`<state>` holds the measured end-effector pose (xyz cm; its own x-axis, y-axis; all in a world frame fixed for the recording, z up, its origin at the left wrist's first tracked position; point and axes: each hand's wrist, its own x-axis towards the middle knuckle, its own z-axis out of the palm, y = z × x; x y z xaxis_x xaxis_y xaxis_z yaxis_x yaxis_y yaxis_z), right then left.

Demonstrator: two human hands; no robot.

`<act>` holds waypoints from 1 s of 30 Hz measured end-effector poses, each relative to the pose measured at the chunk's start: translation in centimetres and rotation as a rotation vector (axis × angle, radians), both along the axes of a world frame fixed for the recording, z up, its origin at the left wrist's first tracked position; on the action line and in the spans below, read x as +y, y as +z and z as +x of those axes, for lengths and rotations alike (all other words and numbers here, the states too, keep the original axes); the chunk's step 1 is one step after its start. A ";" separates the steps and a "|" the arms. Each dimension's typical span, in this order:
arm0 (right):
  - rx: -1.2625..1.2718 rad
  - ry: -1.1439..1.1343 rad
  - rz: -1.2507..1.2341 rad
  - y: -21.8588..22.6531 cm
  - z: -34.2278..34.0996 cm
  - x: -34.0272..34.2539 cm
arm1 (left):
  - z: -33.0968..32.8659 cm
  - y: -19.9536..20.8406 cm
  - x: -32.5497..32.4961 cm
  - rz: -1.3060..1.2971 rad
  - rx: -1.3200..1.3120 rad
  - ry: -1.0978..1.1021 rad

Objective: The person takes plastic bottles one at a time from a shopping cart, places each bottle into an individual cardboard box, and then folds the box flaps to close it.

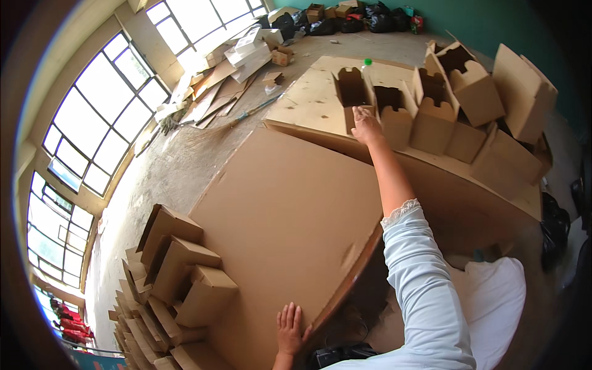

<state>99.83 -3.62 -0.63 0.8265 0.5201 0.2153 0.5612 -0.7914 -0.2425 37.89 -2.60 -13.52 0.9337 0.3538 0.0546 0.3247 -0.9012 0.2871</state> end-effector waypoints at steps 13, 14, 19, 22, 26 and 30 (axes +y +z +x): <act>-0.359 0.009 -0.108 -4.6 6.6 5.4 | -0.6 1.6 1.0 -0.179 -0.068 0.036; -0.236 -0.001 -0.094 -4.3 5.8 6.2 | -0.9 1.5 0.7 -0.189 -0.084 0.046; -0.293 0.067 0.281 -8.5 6.1 6.5 | -1.0 1.6 0.9 -0.197 -0.107 0.037; -0.356 0.214 0.355 -7.1 1.3 6.2 | -1.0 1.3 1.1 -0.153 -0.071 0.019; -0.097 0.289 0.344 -4.7 -12.2 2.5 | -1.1 1.5 0.8 -0.072 -0.068 0.036; -0.050 0.483 0.588 -5.2 -28.9 1.0 | -1.8 1.4 0.4 -0.070 -0.094 0.054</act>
<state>70.95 -2.58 -5.78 0.5181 0.6097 0.5999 0.8338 -0.2037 -0.5130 36.13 -2.16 -12.09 0.9050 0.4098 0.1146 0.3412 -0.8598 0.3800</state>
